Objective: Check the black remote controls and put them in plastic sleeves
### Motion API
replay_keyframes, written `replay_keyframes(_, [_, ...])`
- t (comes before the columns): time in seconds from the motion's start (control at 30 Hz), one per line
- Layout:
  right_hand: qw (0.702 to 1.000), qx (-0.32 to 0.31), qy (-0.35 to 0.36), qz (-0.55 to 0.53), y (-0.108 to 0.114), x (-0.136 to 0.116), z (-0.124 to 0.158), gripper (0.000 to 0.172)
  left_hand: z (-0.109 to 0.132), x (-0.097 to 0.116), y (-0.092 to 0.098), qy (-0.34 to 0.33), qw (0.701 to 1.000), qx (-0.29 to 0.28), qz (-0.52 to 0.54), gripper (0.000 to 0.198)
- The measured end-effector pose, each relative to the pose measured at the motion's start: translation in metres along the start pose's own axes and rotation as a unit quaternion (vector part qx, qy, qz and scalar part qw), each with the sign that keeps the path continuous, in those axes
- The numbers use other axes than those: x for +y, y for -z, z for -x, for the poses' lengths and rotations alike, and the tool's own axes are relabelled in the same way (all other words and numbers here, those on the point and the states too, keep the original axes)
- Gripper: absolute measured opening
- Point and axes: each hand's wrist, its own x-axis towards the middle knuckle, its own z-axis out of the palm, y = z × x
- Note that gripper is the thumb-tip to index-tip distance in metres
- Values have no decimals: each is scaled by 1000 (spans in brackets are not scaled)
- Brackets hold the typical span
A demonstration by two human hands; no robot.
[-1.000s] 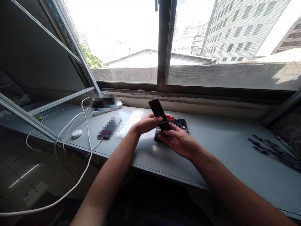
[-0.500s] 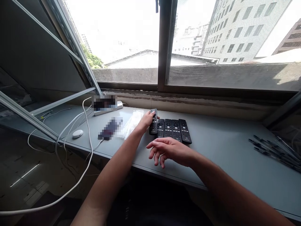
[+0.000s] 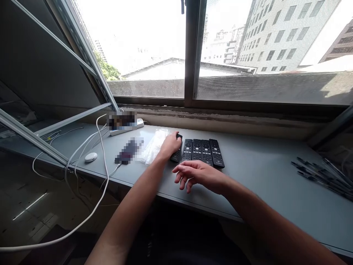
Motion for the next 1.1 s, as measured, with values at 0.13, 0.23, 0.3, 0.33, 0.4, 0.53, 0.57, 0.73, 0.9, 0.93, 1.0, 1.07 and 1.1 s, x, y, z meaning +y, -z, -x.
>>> replay_keyframes(0.13, [1000, 11, -2, 15, 0, 1, -1, 51, -1, -1, -4, -26, 1000, 7, -6, 60])
replay_keyframes(0.23, [1000, 13, -3, 19, -1, 0, -1, 52, -3, -3, -7, -45, 999, 6, -18, 55])
replay_keyframes(0.3, [1000, 13, -4, 23, -2, -1, 0, 53, -3, -5, -8, -48, 998, 4, -26, 50])
replay_keyframes(0.33, [1000, 12, -6, 25, -3, -2, 0, 53, -3, -5, -9, -48, 998, 4, -27, 47])
replay_keyframes(0.4, [999, 11, -8, 30, -3, -4, 1, 54, -3, -7, -10, -47, 999, 4, -23, 44])
replay_keyframes(0.53, [999, 11, -7, 34, -5, -6, 1, 55, -3, -8, -10, -48, 999, 3, -16, 41])
replay_keyframes(0.57, [999, 11, -7, 35, -5, -6, 2, 54, -3, -8, -10, -48, 999, 3, -16, 40])
replay_keyframes(0.73, [999, 8, -7, 35, -4, -6, 2, 55, -2, -5, -8, -44, 999, 3, -23, 36])
replay_keyframes(0.9, [999, 6, -6, 36, -4, -6, 2, 54, 2, -3, -5, -46, 998, -5, -30, 36])
replay_keyframes(0.93, [999, 6, -6, 36, -5, -6, 2, 53, 2, -3, -5, -47, 998, -6, -33, 36])
replay_keyframes(1.0, [999, 7, -5, 34, -5, -6, 2, 53, 3, -2, -4, -47, 998, -5, -41, 38])
replay_keyframes(1.07, [999, 8, -6, 31, -5, -6, 2, 52, 4, -1, -2, -48, 997, 8, -59, 40])
replay_keyframes(1.1, [1000, 9, -6, 29, -5, -6, 2, 51, 4, -1, -1, -49, 996, 19, -72, 41])
